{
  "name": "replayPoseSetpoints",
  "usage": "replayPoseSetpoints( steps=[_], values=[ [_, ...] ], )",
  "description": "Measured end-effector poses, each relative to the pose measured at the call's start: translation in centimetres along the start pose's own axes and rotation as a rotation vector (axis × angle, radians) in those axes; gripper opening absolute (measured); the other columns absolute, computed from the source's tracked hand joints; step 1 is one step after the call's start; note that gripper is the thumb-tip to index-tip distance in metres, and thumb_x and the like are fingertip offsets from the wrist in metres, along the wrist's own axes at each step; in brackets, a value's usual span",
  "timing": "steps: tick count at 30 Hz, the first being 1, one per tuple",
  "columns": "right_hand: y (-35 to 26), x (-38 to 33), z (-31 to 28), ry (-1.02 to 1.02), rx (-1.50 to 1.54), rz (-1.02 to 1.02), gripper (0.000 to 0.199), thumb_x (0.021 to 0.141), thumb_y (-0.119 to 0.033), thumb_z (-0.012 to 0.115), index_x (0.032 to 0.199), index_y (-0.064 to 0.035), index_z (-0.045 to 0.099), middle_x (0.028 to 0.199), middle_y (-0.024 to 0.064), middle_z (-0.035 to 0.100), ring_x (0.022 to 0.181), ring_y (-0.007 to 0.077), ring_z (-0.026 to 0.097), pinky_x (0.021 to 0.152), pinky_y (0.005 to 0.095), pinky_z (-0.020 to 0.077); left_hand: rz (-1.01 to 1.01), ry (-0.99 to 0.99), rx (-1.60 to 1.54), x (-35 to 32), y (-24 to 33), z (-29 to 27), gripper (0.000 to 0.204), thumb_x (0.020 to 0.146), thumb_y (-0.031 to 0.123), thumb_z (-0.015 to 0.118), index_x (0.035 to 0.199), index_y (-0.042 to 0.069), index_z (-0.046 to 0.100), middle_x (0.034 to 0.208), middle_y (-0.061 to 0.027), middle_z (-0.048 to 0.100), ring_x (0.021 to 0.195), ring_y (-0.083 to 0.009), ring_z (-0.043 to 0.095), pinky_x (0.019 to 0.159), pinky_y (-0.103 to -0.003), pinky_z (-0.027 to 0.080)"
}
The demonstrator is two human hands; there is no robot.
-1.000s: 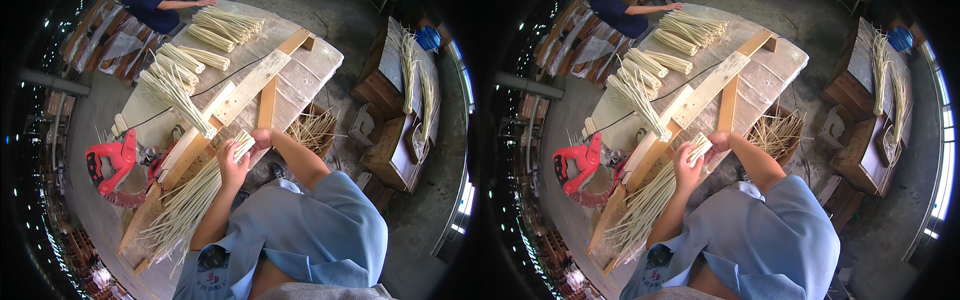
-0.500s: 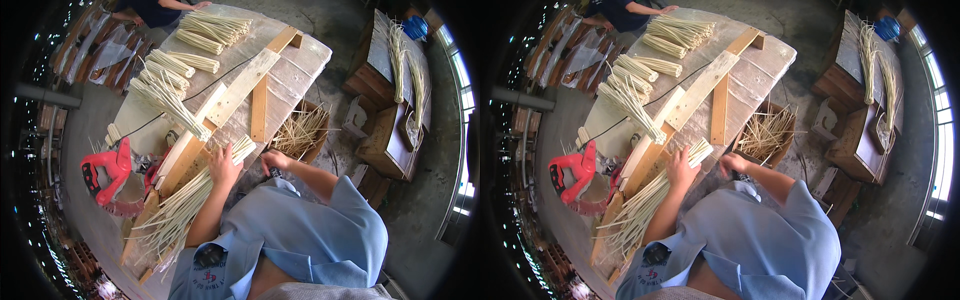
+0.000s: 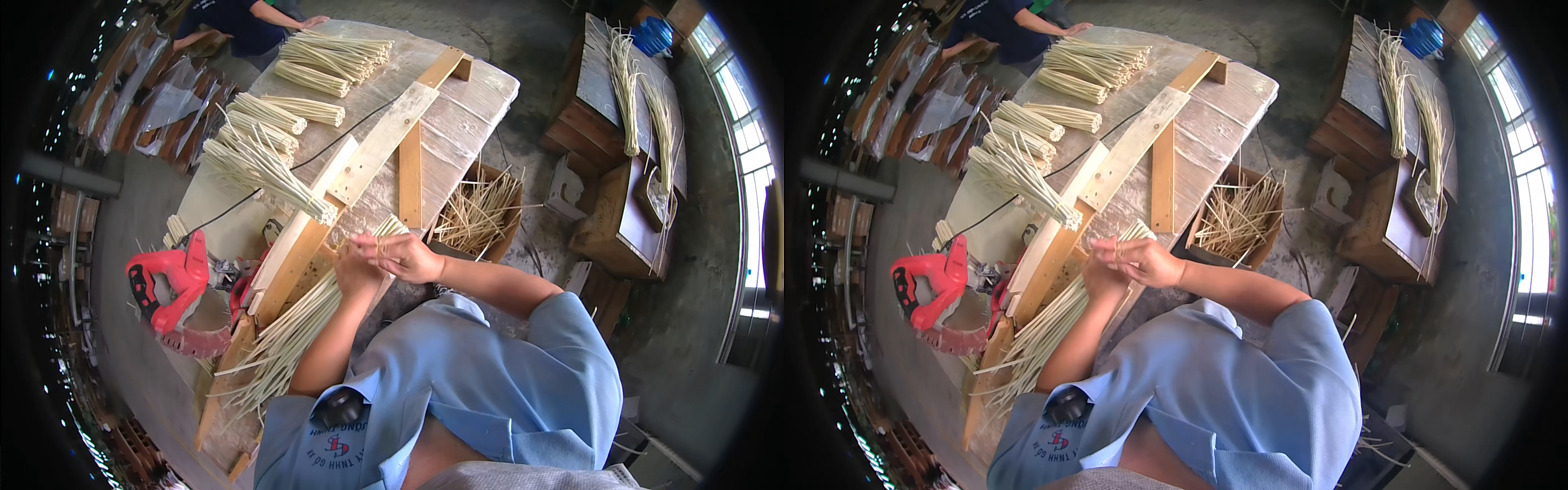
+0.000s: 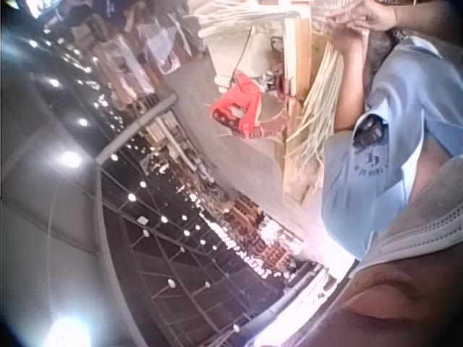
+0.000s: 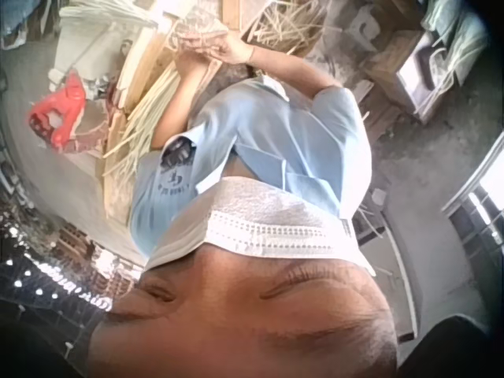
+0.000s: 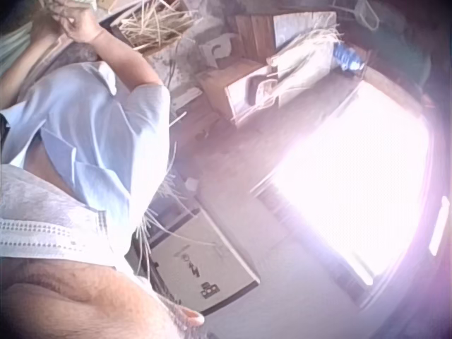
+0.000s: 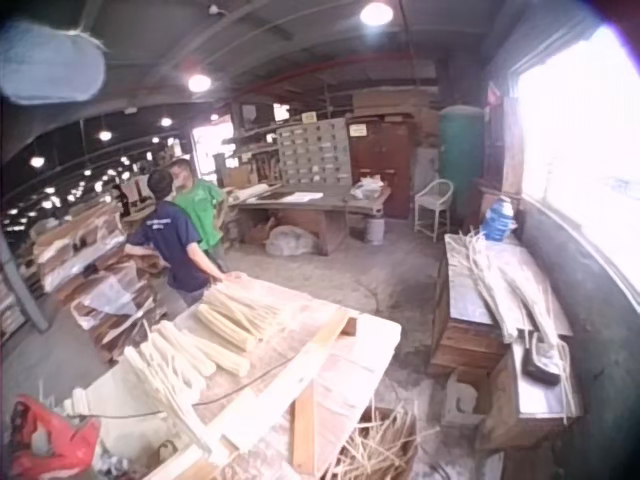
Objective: The person gathers bamboo sticks on a workbench, aligns them into bundles, and secures them with rubber bands. The person occasionally retrieves rubber bands from a cabinet and places completed bundles on the table.
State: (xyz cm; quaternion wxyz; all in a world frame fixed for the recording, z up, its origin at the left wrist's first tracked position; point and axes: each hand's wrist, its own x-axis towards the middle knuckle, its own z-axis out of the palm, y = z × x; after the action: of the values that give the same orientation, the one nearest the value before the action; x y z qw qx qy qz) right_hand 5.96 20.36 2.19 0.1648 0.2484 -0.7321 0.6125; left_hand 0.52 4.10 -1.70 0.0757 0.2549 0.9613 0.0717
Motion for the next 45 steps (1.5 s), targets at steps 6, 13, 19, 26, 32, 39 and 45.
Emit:
replayPoseSetpoints(
  steps=[6,13,19,26,32,39,45],
  values=[
    [0.2,-0.3,3.1,0.275,-0.522,-0.076,0.065,0.083,0.004,0.071,0.144,0.0008,0.047,0.159,0.0285,0.030,0.149,0.0490,0.023,0.118,0.0535,0.0305,0.108,0.151,0.121,-0.2,-0.4,0.5,0.054,0.082,0.028,0.072,0.129,0.010,0.052,0.112,-0.0113,0.061,0.104,-0.0317,0.062,0.088,-0.048,0.047],
    [0.4,-1.6,7.1,0.848,-0.717,0.463,0.068,0.089,-0.008,0.073,0.145,0.0029,0.037,0.153,0.0360,0.032,0.143,0.0488,0.036,0.115,0.0475,0.0355,0.111,0.058,0.041,-1.1,0.7,-1.8,0.066,0.080,0.037,0.079,0.132,0.010,0.048,0.118,-0.0139,0.059,0.111,-0.0352,0.059,0.092,-0.052,0.044],
    [1.4,-0.9,2.2,0.918,0.207,1.118,0.058,0.093,-0.032,0.073,0.126,0.0136,0.059,0.131,0.0340,0.056,0.100,0.0367,0.067,0.080,0.0456,0.0600,0.101,0.044,-0.034,-1.5,0.5,-2.0,0.066,0.079,0.034,0.080,0.131,0.012,0.048,0.123,-0.0166,0.058,0.119,-0.0379,0.057,0.100,-0.057,0.042],
    [6.0,-0.6,-2.4,0.618,0.760,1.210,0.061,0.094,-0.023,0.072,0.133,0.0151,0.046,0.134,0.0297,0.054,0.109,0.0404,0.064,0.079,0.0571,0.0612,0.157,0.050,-0.022,-1.0,-0.1,-2.1,0.068,0.081,0.038,0.078,0.135,0.009,0.048,0.125,-0.0160,0.059,0.119,-0.0344,0.058,0.104,-0.059,0.040],
    [9.5,1.6,-5.3,0.101,0.831,1.365,0.042,0.097,-0.017,0.066,0.126,0.0100,0.052,0.128,0.0277,0.058,0.119,0.0424,0.058,0.093,0.0668,0.0528,0.157,0.046,-0.003,-0.8,-0.2,-1.9,0.070,0.077,0.039,0.080,0.133,0.011,0.050,0.119,-0.0150,0.059,0.118,-0.0348,0.057,0.100,-0.053,0.042],
    [11.6,3.3,-5.4,-0.400,0.866,1.498,0.040,0.094,-0.026,0.056,0.121,0.0033,0.060,0.125,0.0197,0.066,0.117,0.0331,0.063,0.097,0.0524,0.0559,0.135,0.049,-0.021,-0.9,-0.2,-1.8,0.065,0.076,0.037,0.079,0.129,0.012,0.052,0.116,-0.0133,0.059,0.114,-0.0348,0.057,0.101,-0.053,0.041],
    [12.8,2.3,-3.2,-0.242,0.638,1.466,0.043,0.096,-0.041,0.056,0.114,-0.0026,0.066,0.113,0.0115,0.072,0.101,0.0250,0.070,0.085,0.0443,0.0606,0.094,0.078,0.038,-1.3,-0.2,-1.6,0.068,0.073,0.040,0.081,0.129,0.012,0.053,0.117,-0.0111,0.060,0.114,-0.0329,0.057,0.099,-0.052,0.043]
  ],
)
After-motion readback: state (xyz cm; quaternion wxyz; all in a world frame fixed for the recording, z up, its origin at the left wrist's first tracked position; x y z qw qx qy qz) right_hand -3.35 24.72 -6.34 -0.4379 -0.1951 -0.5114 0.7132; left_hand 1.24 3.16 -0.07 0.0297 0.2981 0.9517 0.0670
